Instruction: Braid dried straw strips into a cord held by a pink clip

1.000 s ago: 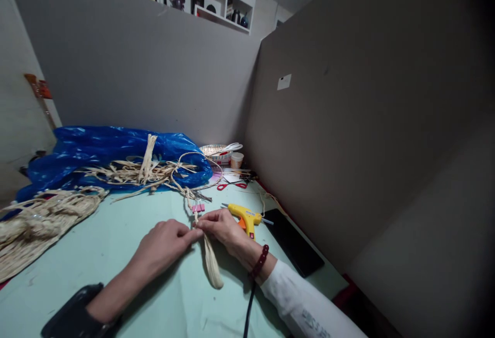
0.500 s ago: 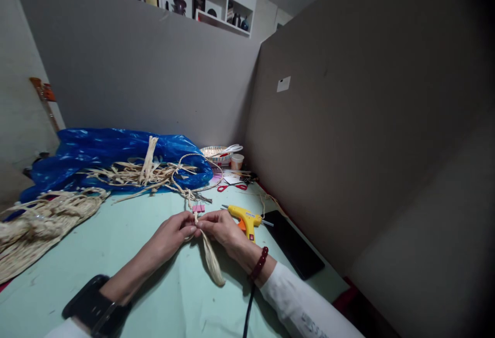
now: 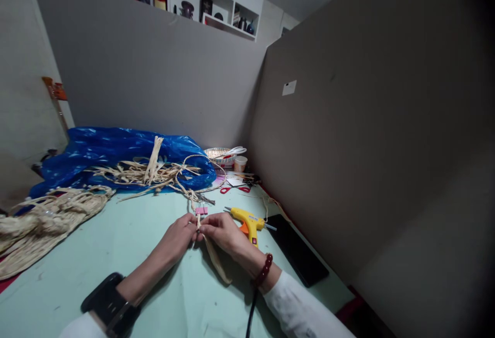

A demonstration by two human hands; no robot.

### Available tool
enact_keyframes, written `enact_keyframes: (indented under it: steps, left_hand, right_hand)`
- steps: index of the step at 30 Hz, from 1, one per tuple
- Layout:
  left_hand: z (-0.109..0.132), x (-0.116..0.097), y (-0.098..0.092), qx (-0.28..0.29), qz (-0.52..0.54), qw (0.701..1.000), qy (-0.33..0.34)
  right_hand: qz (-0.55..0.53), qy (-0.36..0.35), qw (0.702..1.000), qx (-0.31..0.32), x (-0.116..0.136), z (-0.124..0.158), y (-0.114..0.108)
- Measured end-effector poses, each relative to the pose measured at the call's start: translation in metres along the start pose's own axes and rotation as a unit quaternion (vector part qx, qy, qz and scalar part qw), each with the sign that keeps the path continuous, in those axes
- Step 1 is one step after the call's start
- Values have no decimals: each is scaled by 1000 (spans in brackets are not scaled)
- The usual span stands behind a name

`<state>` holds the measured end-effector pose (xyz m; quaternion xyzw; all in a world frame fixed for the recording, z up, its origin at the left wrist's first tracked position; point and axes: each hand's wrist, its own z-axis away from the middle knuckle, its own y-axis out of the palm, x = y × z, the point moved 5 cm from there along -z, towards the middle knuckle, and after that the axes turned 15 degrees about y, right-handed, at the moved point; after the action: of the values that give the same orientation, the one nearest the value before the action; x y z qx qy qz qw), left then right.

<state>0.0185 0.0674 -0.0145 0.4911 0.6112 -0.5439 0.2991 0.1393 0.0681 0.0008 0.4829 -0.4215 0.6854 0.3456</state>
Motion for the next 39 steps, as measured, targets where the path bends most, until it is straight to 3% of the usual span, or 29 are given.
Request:
enact_keyframes:
  steps: [8, 14, 21, 25, 30, 33, 36, 39]
  left_hand:
    - [1, -3, -1, 10, 21, 1000, -18]
    - [5, -8, -2, 18, 43, 998, -34]
    - [4, 2, -8, 0, 23, 999, -41]
    - [3, 8, -7, -7, 16, 999, -47]
    - [3, 10, -7, -12, 19, 998, -52]
    - [4, 9, -7, -11, 22, 998, -52]
    - [5, 7, -8, -12, 24, 998, -50]
    - [6, 6, -7, -18, 23, 998, -47]
  right_hand:
    - [197, -37, 976, -89, 14, 14, -7]
    - [308, -36, 939, -147, 18, 21, -9]
    - [328, -25, 924, -194, 24, 27, -15]
    - [334, -51, 923, -185, 25, 31, -11]
    - [352, -53, 929, -103, 17, 31, -9]
    - [372, -43, 922, -97, 14, 33, -12]
    - [419, -17, 899, -125, 11, 33, -13]
    - [493, 10, 855, -163, 8, 27, -12]
